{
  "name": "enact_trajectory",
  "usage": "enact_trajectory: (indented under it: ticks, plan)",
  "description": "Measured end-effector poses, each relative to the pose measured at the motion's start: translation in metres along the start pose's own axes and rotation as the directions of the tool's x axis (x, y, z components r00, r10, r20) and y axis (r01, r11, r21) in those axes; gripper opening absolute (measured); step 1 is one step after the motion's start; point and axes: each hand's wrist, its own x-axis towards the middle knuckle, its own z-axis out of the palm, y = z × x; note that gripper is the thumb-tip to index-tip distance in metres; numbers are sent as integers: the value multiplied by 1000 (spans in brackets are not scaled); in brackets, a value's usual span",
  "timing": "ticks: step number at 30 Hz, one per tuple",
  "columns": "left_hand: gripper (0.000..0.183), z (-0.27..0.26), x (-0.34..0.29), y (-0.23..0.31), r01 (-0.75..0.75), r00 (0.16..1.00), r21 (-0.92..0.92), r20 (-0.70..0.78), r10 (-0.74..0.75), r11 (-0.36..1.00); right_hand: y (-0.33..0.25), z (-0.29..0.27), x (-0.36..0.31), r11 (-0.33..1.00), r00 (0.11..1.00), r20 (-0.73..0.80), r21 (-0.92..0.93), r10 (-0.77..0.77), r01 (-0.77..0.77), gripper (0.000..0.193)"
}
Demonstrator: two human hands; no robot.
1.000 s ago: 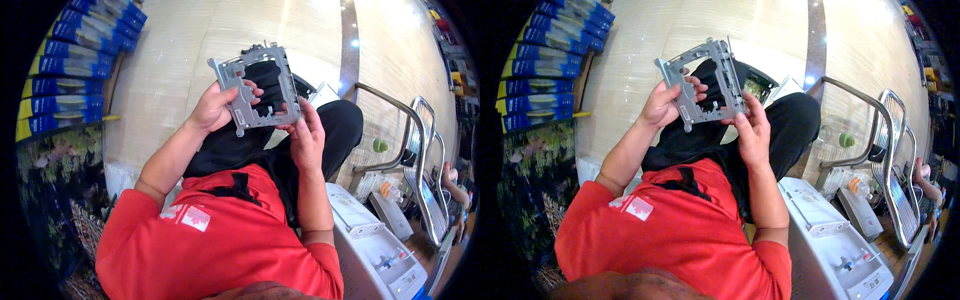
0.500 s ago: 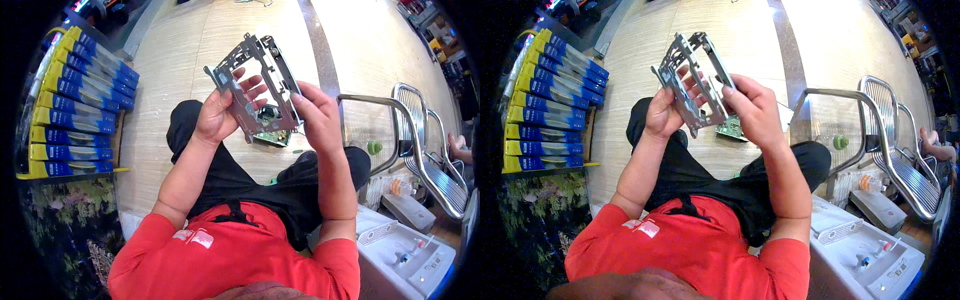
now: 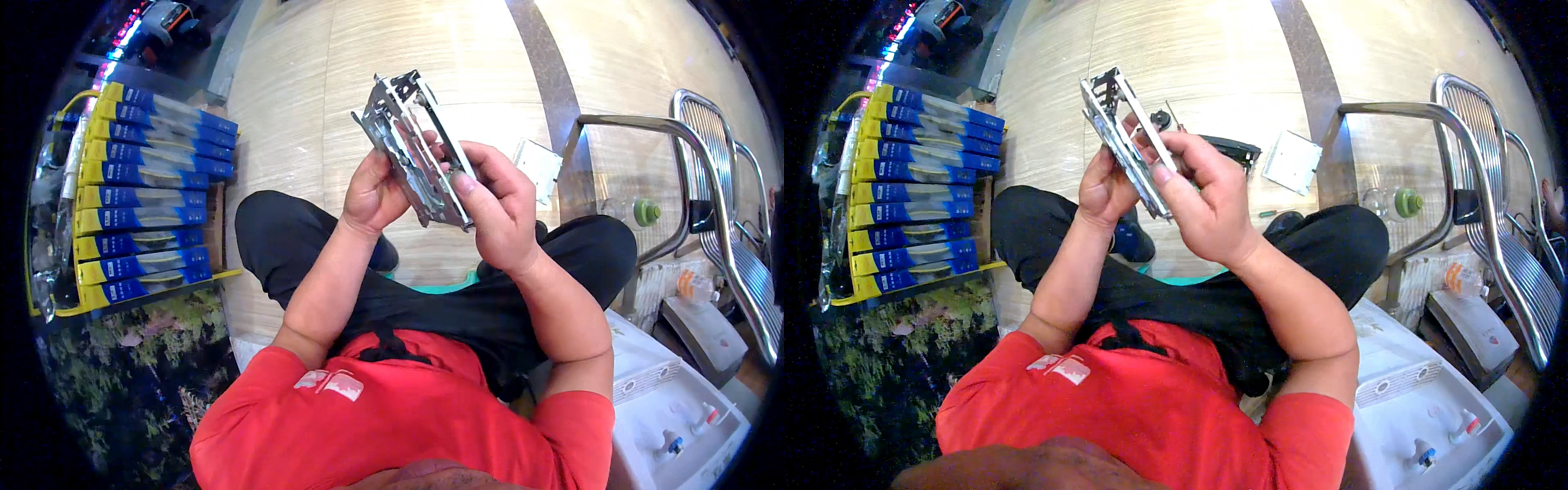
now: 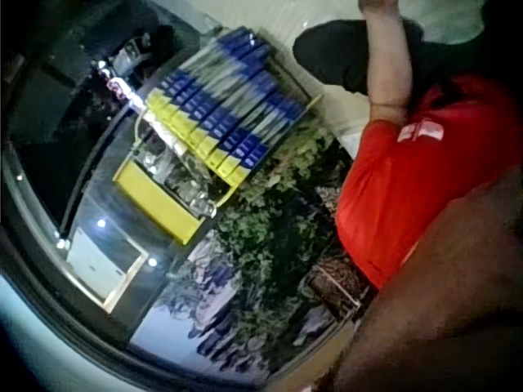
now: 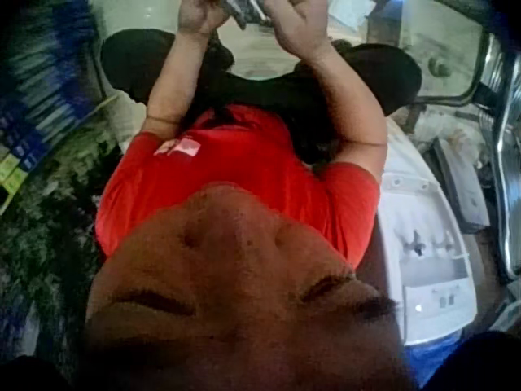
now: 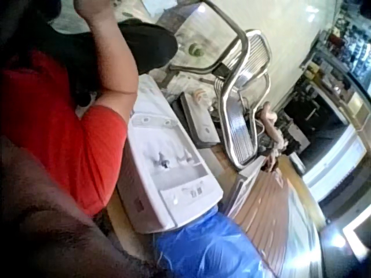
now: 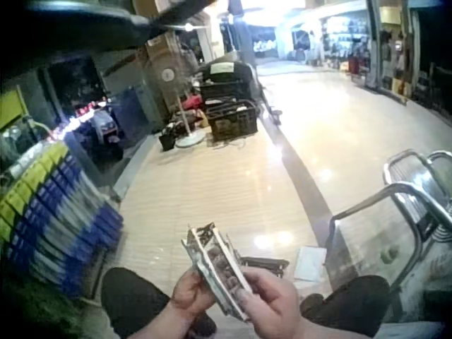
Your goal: The person assembles components of a metal bracket assembly by hand, fitting metal plates and a small plastic piece together while sitting on the floor.
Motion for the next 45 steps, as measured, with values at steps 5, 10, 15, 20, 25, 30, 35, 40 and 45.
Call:
enact_trajectory:
  ticks: [5,10,15,20,25,30,35,40,45]
  plan:
    - [59,-16,-6,-7,29,1000,-50,7,-28,998,15,-5,3,997,999,29,-75,-22,25,26]
    - [59,-16,3,-9,44,999,-56,23,-43,997,16,-6,4,979,997,21,-186,-81,83,25]
    - [56,-27,5,-16,-15,995,-44,-98,11,999,17,-2,5,847,945,165,-420,-281,325,33]
    - [49,-22,12,-24,33,998,-104,-44,-37,994,25,-1,4,750,912,267,-521,-310,408,38]
    - [50,-25,19,-20,71,996,-201,-47,-82,977,24,-2,4,770,940,191,-538,-284,342,35]
    - [50,-25,18,-24,47,999,-172,-9,-49,984,22,-8,6,860,980,74,-470,-187,200,32]
    - [50,-26,14,-25,26,997,-118,-63,-34,993,23,-5,5,797,967,131,-548,-216,253,29]
    - [50,-28,13,-22,62,989,-80,-131,-73,995,28,-3,5,928,992,-42,-359,-122,99,29]
    - [50,-29,10,-23,39,992,-134,-111,-54,990,29,-4,7,939,993,-41,-331,-109,90,27]
